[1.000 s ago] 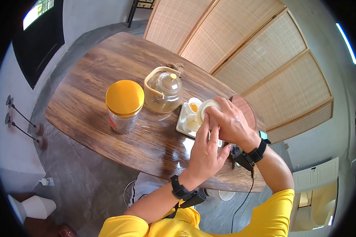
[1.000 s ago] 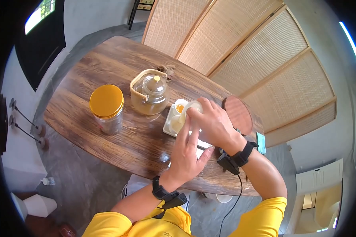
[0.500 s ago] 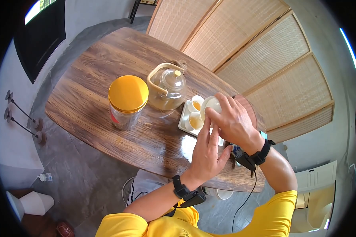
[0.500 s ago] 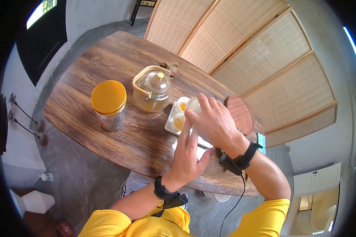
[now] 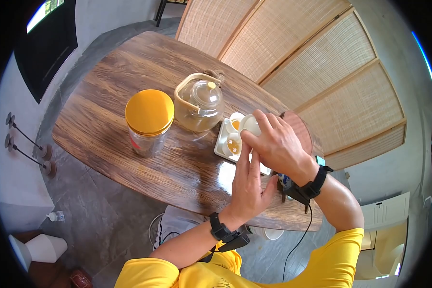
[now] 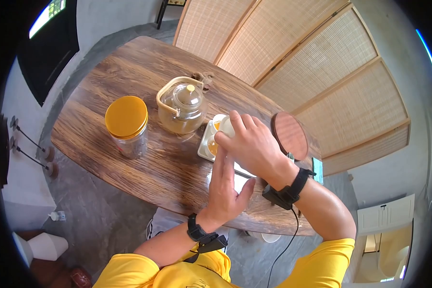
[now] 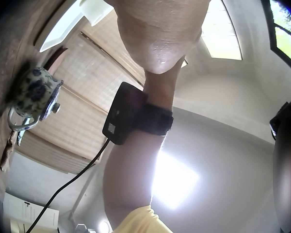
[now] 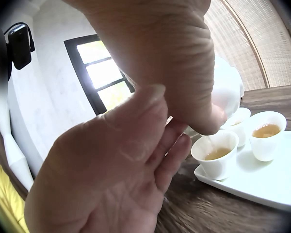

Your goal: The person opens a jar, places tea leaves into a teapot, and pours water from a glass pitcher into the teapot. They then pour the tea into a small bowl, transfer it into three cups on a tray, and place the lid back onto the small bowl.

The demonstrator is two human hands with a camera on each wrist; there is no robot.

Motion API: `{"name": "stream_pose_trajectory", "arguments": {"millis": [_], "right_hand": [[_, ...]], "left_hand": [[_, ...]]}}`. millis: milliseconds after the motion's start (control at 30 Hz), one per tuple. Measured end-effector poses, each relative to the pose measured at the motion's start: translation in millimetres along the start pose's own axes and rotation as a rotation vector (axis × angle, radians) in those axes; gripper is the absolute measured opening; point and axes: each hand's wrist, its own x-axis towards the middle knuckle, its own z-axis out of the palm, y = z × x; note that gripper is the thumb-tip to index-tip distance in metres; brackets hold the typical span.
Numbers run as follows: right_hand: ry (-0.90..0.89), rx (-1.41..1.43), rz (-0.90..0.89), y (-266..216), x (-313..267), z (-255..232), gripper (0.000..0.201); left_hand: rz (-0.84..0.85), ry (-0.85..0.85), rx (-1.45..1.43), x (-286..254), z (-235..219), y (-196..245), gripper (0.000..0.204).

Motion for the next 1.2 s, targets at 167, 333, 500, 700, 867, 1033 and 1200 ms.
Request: {"name": "stream_pose_trajectory", "arguments": {"millis": [167, 333, 500, 700, 867, 1033, 1200], "right_hand": [[-0.012, 0.011, -0.015, -2, 4, -1, 0.022], [-0.035, 0.012, -0.022, -1, 6, -1, 0.022], [-0.023, 0.022, -0.031, -2, 6, 1, 0.022], [0.003, 0.016, -0.040, 0, 4, 6, 0.022], [0.024, 0.110, 0.013, 4, -2, 9, 0.025], [0.160, 0.193, 0.104, 14, -18, 13, 0.029], [0.352, 0.398, 0.386, 18, -56, 18, 0.038]], "left_hand": [[0.002, 0.013, 0.020, -2, 0, -2, 0.087], [-0.007, 0.011, 0.032, -2, -1, -2, 0.087], [-0.026, 0.006, 0.026, -2, 0, -2, 0.086], [-0.028, 0.011, 0.054, -6, 1, -4, 0.086], [0.006, -0.021, 0.094, -2, -1, -4, 0.085], [0.038, -0.082, 0.205, 9, -1, 6, 0.083], [0.102, -0.162, 0.217, 26, 13, 22, 0.074]]}}
